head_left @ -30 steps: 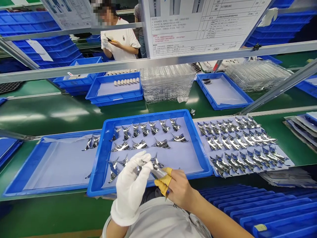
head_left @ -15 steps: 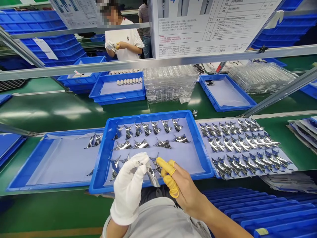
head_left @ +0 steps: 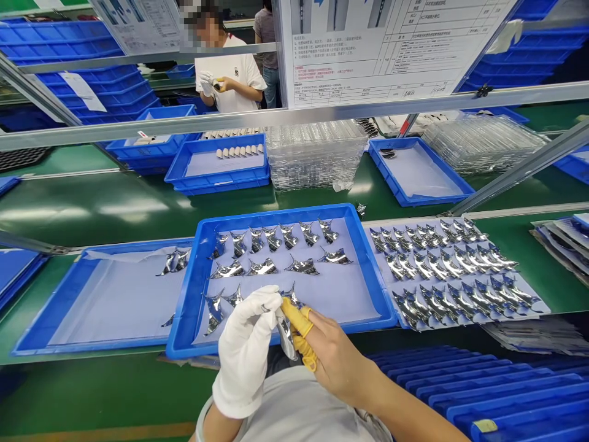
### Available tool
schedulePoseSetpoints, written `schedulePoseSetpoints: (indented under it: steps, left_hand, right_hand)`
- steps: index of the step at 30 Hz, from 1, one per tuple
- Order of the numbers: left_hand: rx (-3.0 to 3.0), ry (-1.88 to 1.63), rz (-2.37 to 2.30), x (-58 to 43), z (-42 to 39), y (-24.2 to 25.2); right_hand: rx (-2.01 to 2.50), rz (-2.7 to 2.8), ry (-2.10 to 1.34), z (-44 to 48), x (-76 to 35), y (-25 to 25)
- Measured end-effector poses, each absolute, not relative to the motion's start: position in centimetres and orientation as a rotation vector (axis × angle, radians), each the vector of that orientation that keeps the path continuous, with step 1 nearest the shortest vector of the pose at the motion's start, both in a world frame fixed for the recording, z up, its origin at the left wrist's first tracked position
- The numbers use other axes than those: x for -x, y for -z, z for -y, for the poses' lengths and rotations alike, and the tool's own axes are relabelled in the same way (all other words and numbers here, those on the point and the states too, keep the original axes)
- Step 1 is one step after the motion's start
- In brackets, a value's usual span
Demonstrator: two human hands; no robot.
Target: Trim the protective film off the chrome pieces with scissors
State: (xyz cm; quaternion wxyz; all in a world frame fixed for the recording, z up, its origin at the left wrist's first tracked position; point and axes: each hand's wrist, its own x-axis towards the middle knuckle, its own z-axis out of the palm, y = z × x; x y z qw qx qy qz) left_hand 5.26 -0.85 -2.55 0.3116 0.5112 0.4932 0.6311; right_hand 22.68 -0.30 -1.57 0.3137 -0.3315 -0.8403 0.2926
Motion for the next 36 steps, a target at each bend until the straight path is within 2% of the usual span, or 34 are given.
schedulePoseSetpoints:
  steps: [9,24,36]
  left_hand:
    - [-1.289,-1.644,-1.308,-5.6,0.9,2.6]
    - [-1.237,-1.611,-1.334,-5.2,0.7,2.8]
    - [-0.701,-1.54,-1.464,-6.5,0.1,0.6]
  right_hand:
    - [0.986,2.194,-0.462,0.2,-21.8,2.5]
    - [0.907,2.051,-0.565,-0.6,-22.0,2.3]
    - [0.788,1.923,-0.535,-0.6,-20.8,3.9]
